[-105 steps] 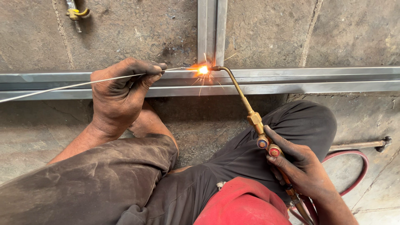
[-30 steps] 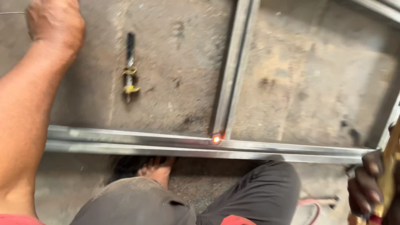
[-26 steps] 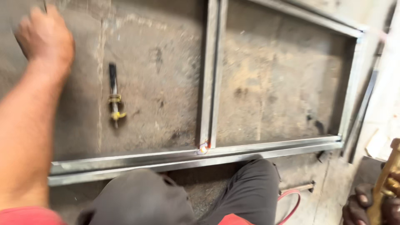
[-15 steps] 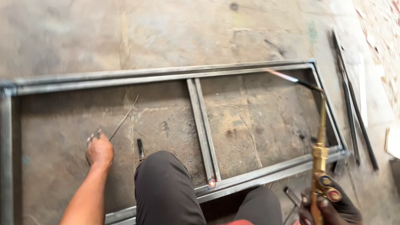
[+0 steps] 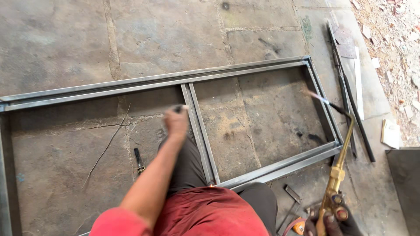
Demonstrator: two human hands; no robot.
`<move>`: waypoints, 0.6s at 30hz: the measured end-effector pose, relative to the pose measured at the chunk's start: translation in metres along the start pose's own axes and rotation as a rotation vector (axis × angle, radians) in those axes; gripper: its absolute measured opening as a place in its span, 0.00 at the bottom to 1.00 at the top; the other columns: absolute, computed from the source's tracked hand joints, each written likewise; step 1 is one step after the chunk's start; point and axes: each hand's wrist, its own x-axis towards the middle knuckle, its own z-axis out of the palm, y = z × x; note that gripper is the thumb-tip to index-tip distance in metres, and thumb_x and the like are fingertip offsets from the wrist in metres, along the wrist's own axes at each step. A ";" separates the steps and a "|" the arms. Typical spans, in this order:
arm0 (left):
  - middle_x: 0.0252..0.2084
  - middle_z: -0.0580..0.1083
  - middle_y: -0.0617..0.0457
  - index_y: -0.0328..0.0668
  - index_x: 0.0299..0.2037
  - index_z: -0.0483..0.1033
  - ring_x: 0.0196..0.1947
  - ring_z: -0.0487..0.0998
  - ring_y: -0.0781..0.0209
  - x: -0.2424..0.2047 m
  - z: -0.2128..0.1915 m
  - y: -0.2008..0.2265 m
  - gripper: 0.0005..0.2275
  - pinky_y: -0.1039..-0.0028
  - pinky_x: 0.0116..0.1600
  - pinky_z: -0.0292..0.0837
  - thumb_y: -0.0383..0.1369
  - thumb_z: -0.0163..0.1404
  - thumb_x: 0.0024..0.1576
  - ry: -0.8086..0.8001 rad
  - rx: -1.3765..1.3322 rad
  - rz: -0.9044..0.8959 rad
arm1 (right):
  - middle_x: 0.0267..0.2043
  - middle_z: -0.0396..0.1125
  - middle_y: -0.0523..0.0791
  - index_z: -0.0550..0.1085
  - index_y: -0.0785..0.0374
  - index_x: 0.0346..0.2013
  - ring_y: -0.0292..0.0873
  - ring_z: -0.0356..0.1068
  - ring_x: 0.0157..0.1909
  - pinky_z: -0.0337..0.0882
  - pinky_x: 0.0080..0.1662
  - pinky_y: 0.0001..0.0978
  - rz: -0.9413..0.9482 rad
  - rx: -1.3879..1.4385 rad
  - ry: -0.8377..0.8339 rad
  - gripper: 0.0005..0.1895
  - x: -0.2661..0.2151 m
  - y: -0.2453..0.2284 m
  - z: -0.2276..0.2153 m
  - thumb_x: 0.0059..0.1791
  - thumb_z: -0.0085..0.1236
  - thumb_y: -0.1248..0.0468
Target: The person aligns metal bars to form a rectangular frame on the floor. They use a welding torch and filler rod to join the metal pieces at the corners, creating a welded frame structure.
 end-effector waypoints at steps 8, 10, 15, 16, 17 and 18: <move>0.68 0.59 0.29 0.29 0.70 0.53 0.70 0.58 0.33 -0.011 0.106 -0.013 0.45 0.52 0.71 0.56 0.48 0.64 0.50 -0.132 0.312 -0.274 | 0.38 0.66 0.61 0.64 0.67 0.69 0.50 0.71 0.26 0.74 0.25 0.42 0.075 -0.046 -0.025 0.26 0.095 0.014 0.054 0.55 0.50 0.72; 0.70 0.55 0.28 0.30 0.72 0.48 0.71 0.54 0.33 -0.004 0.104 -0.010 0.49 0.52 0.72 0.52 0.49 0.65 0.49 -0.179 0.353 -0.282 | 0.37 0.66 0.61 0.64 0.68 0.70 0.50 0.71 0.26 0.75 0.25 0.42 0.135 -0.077 -0.043 0.27 0.128 0.021 0.071 0.55 0.51 0.72; 0.72 0.51 0.31 0.32 0.74 0.44 0.73 0.51 0.35 0.019 0.116 -0.019 0.53 0.52 0.76 0.48 0.47 0.67 0.45 -0.315 0.433 -0.388 | 0.36 0.66 0.60 0.62 0.71 0.71 0.50 0.71 0.25 0.75 0.25 0.43 0.307 -0.145 -0.044 0.29 0.160 0.066 0.094 0.53 0.52 0.73; 0.72 0.50 0.29 0.30 0.73 0.45 0.73 0.50 0.32 0.016 0.117 -0.022 0.52 0.51 0.75 0.48 0.46 0.68 0.45 -0.302 0.454 -0.364 | 0.35 0.66 0.60 0.62 0.72 0.71 0.50 0.71 0.25 0.75 0.25 0.43 0.347 -0.168 -0.042 0.30 0.163 0.065 0.095 0.53 0.52 0.73; 0.72 0.50 0.27 0.29 0.71 0.47 0.73 0.49 0.30 0.019 0.121 -0.023 0.51 0.50 0.75 0.47 0.45 0.69 0.45 -0.277 0.467 -0.334 | 0.35 0.66 0.60 0.62 0.72 0.71 0.49 0.71 0.25 0.75 0.25 0.43 0.377 -0.197 -0.045 0.30 0.174 0.067 0.096 0.53 0.52 0.73; 0.72 0.49 0.25 0.28 0.70 0.48 0.73 0.48 0.28 0.019 0.122 -0.023 0.50 0.49 0.74 0.46 0.44 0.69 0.46 -0.253 0.479 -0.303 | 0.35 0.66 0.60 0.61 0.73 0.71 0.49 0.71 0.25 0.75 0.25 0.43 0.423 -0.253 -0.031 0.31 0.185 0.066 0.098 0.53 0.52 0.74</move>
